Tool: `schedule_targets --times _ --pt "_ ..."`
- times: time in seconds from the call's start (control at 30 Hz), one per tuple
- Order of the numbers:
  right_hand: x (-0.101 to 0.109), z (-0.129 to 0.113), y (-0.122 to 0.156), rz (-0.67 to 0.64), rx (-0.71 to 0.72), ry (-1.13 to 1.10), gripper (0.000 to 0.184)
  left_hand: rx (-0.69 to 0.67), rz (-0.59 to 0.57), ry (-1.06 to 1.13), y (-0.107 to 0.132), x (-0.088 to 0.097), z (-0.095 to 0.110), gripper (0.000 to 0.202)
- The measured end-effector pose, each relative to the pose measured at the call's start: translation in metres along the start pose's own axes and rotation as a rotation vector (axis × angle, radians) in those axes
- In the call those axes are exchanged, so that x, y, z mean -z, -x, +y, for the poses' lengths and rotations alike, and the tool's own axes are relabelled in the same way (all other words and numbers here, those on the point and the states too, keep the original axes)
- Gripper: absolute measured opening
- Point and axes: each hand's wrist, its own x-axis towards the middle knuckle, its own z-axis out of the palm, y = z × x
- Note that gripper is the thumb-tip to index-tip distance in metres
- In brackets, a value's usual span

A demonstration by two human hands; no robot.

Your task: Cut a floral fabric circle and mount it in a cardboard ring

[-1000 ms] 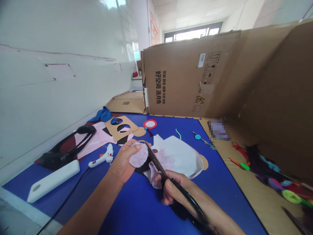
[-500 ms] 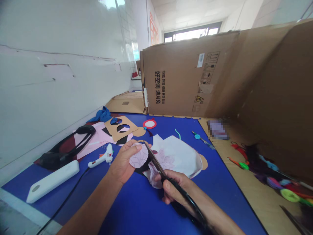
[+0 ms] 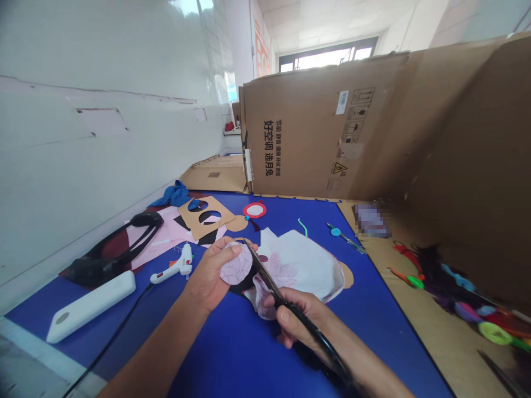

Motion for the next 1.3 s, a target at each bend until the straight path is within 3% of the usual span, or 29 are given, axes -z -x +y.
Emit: schedule_targets --times 0.23,0.73,1.07,1.3 --pt "0.002 0.01 -0.002 0.015 0.028 -0.046 0.062 -0.009 0.002 0.004 -0.002 0.002 -0.001 0.033" --pt "0.004 0.022 -0.008 0.023 -0.062 -0.104 0.077 -0.103 0.115 0.022 -0.005 0.002 -0.002 0.034" --pt "0.007 0.021 -0.006 0.044 -0.05 -0.014 0.079 0.116 0.02 0.037 -0.007 0.011 -0.009 0.035" --pt "0.006 0.019 -0.004 0.052 -0.019 -0.016 0.068 0.147 -0.042 0.04 -0.005 0.01 -0.011 0.028"
